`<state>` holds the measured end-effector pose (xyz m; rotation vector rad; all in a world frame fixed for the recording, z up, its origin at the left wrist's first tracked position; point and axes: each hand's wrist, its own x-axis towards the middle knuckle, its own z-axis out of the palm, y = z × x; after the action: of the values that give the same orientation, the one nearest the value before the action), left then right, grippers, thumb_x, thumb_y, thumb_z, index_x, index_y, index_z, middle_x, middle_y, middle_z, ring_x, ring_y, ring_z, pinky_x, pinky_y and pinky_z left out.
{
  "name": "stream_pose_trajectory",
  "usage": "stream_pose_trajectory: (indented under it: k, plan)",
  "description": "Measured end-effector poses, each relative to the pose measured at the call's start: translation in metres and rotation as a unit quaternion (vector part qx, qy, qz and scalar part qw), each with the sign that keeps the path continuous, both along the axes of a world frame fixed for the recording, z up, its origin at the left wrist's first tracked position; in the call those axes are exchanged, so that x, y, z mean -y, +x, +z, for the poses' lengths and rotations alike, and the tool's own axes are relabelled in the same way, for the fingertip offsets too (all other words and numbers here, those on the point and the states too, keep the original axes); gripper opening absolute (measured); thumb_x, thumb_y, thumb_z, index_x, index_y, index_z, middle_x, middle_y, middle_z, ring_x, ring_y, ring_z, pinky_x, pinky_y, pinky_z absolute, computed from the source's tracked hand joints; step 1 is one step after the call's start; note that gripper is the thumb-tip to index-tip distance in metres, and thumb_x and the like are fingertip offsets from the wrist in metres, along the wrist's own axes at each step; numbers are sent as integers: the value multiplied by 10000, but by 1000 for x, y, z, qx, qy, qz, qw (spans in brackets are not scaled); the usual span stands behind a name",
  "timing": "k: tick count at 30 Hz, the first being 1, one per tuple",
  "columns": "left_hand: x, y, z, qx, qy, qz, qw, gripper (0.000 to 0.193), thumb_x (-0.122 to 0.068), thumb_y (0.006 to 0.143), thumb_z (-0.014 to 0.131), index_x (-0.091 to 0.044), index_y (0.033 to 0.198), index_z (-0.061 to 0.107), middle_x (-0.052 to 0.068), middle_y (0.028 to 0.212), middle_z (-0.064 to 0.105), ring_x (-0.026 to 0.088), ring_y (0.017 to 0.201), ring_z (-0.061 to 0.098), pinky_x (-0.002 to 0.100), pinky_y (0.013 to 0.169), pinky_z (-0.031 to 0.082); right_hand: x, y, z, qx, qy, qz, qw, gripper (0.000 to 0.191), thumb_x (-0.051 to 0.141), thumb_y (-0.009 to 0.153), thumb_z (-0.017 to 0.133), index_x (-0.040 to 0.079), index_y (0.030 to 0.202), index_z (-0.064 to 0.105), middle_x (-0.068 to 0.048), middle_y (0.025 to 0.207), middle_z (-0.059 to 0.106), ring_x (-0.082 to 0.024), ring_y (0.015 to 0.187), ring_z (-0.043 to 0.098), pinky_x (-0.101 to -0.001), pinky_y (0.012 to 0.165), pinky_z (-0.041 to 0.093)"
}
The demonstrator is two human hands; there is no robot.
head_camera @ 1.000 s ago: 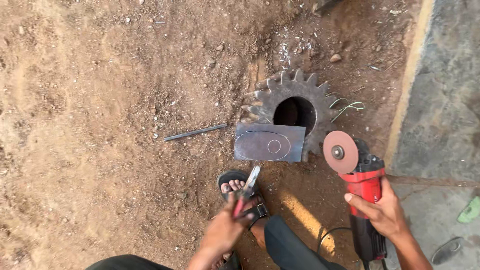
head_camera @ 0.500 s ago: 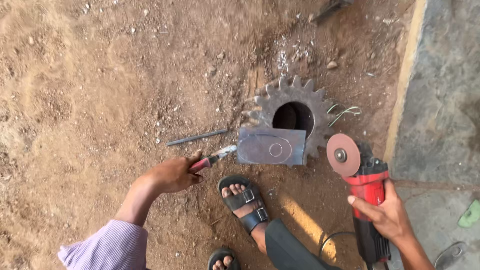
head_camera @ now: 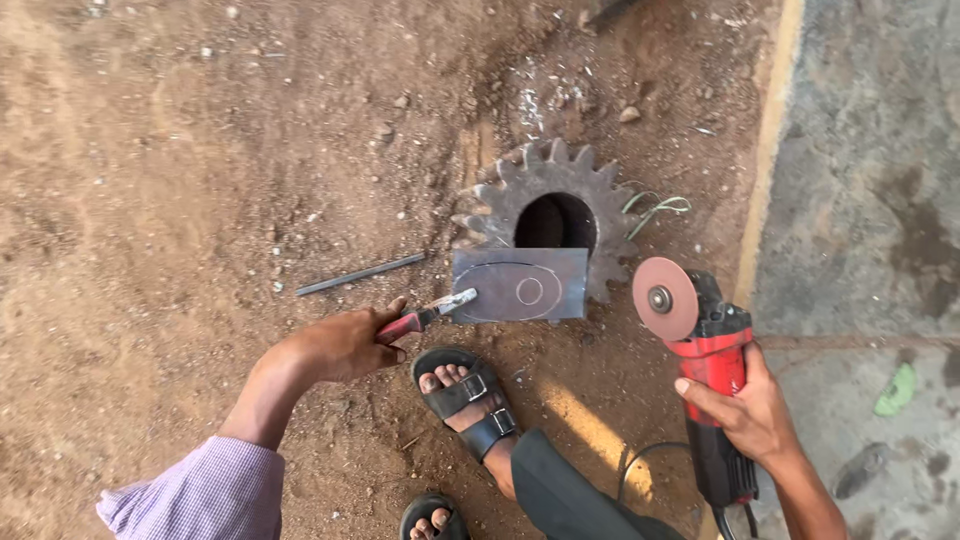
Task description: The person uses an angle grinder to cut a metal sheet along a marked outline. They hold the sheet with pliers while cutting, reposition the sheet, and continue cutting until a circular piece is separated.
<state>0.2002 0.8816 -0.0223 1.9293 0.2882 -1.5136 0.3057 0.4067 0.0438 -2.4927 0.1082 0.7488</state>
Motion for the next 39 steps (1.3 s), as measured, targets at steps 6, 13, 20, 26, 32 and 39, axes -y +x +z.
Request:
stream_pose_trajectory:
  k: [6, 13, 20, 26, 32, 39]
  plan:
    - [21, -48, -23, 25, -67, 108, 992, 435, -340, 1058, 482, -125, 1435, 491, 123, 1061, 740, 224, 894, 711, 382, 892, 614, -2, 0, 2, -13, -3, -14, 1000, 736, 340, 678, 840, 39, 1281, 543, -103, 1025, 743, -197, 914, 695, -353, 851, 537]
    - [55, -111, -43, 30, -49, 156, 986, 659, -401, 993, 518, -158, 1575, 326, 165, 1491, 506, 297, 1196, 688, 415, 1090, 554, -9, 1, 4, -9, 1, 3, 1000, 740, 362, 672, 830, 43, 1276, 543, -105, 1002, 734, -197, 888, 688, -358, 843, 540]
    - [63, -97, -34, 73, -77, 178, 978, 901, -455, 934, 595, -187, 1612, 65, 76, 1646, 293, 305, 1472, 388, 468, 1220, 330, -17, 4, 6, -4, -7, 21, 1000, 708, 343, 678, 843, 34, 1246, 555, -102, 1019, 720, -187, 908, 671, -356, 838, 534]
    - [72, -80, -31, 76, -103, 179, 975, 975, -429, 923, 605, -169, 1620, -25, 94, 1638, 309, 299, 1492, 354, 476, 1236, 277, -16, 2, 6, 3, 7, 26, 1000, 708, 357, 684, 842, 28, 1243, 556, -102, 1011, 715, -190, 900, 666, -355, 838, 531]
    - [82, -71, -23, 83, -68, 172, 979, 760, -463, 930, 608, -103, 1511, 275, 184, 1458, 495, 333, 1341, 517, 491, 1165, 378, -14, 0, 4, -7, -9, 21, 1000, 717, 357, 677, 841, 31, 1250, 560, -104, 1000, 722, -197, 888, 679, -362, 823, 543]
    - [76, -100, -26, 30, -46, 236, 970, 338, -360, 889, 573, -93, 1096, 587, 174, 1041, 745, 327, 948, 737, 496, 893, 577, -19, 5, 11, -19, -7, 61, 998, 756, 350, 674, 840, 37, 1292, 538, -96, 1022, 740, -195, 914, 696, -350, 848, 541]
